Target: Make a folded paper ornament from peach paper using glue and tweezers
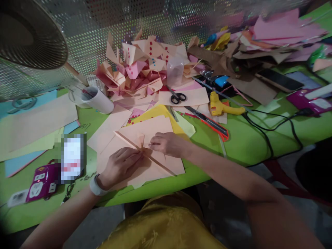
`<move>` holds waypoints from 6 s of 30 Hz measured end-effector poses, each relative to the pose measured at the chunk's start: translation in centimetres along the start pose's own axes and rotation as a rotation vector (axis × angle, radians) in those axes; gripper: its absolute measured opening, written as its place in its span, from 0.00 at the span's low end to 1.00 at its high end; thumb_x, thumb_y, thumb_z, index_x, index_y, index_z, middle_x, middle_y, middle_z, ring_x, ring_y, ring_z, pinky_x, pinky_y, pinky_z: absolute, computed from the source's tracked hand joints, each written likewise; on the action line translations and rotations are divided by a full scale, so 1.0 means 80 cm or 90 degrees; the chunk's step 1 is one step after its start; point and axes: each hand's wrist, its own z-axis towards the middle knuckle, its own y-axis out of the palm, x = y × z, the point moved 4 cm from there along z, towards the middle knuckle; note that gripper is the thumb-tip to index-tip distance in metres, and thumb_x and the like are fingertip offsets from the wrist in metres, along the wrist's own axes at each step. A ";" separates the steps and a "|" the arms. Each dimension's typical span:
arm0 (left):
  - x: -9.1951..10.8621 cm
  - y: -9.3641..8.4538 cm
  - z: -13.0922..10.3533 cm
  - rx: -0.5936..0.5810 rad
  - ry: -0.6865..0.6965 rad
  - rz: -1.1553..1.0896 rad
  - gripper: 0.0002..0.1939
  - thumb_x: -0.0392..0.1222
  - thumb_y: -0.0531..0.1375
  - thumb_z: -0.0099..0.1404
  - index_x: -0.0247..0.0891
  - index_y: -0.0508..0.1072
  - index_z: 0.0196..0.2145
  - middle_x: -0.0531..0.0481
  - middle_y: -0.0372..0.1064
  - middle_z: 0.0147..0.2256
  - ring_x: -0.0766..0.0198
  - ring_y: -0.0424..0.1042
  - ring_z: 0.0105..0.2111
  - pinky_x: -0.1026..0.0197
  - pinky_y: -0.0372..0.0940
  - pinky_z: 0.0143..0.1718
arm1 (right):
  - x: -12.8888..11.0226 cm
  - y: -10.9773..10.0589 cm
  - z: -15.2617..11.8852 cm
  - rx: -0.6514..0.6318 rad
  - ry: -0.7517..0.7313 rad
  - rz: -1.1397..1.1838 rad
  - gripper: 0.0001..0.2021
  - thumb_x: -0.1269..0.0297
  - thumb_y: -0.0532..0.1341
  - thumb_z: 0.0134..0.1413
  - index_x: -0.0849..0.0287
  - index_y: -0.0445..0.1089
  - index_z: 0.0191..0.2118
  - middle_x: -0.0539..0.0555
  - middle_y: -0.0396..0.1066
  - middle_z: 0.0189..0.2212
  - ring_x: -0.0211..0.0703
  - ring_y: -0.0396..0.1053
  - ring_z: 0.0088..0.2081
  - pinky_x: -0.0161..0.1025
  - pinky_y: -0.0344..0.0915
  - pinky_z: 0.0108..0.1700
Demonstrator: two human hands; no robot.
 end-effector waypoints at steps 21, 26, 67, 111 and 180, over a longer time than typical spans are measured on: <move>0.001 0.012 0.005 -0.152 -0.101 0.067 0.24 0.55 0.52 0.70 0.36 0.68 0.55 0.50 0.71 0.27 0.63 0.69 0.25 0.60 0.55 0.24 | 0.002 0.001 -0.001 -0.022 0.003 0.031 0.11 0.72 0.54 0.65 0.61 0.75 0.42 0.55 0.75 0.39 0.40 0.68 0.40 0.34 0.66 0.34; 0.001 0.013 0.005 -0.145 -0.090 0.075 0.22 0.54 0.52 0.71 0.36 0.70 0.53 0.51 0.71 0.25 0.63 0.68 0.24 0.59 0.55 0.24 | 0.002 -0.001 -0.001 -0.054 0.002 0.065 0.11 0.69 0.57 0.61 0.61 0.75 0.43 0.57 0.74 0.40 0.42 0.67 0.41 0.36 0.65 0.35; 0.025 0.007 -0.007 -0.087 -0.013 0.116 0.11 0.47 0.56 0.68 0.42 0.74 0.45 0.44 0.72 0.46 0.55 0.71 0.42 0.54 0.68 0.40 | 0.004 -0.002 -0.003 -0.035 -0.010 0.077 0.10 0.65 0.57 0.62 0.59 0.76 0.41 0.56 0.74 0.38 0.41 0.67 0.39 0.37 0.62 0.35; 0.024 0.021 0.003 -0.198 -0.131 0.117 0.26 0.59 0.55 0.66 0.40 0.67 0.55 0.41 0.67 0.45 0.52 0.67 0.43 0.51 0.65 0.42 | 0.018 -0.016 0.005 0.046 0.255 0.235 0.09 0.65 0.58 0.58 0.60 0.76 0.35 0.55 0.75 0.36 0.39 0.70 0.35 0.34 0.62 0.34; -0.040 0.029 0.038 -0.455 -0.666 -0.478 0.31 0.67 0.57 0.59 0.33 0.73 0.20 0.53 0.60 0.11 0.71 0.58 0.12 0.66 0.53 0.16 | 0.028 0.015 -0.002 -0.282 0.707 0.574 0.15 0.60 0.66 0.51 0.61 0.64 0.20 0.50 0.69 0.15 0.37 0.67 0.15 0.30 0.62 0.14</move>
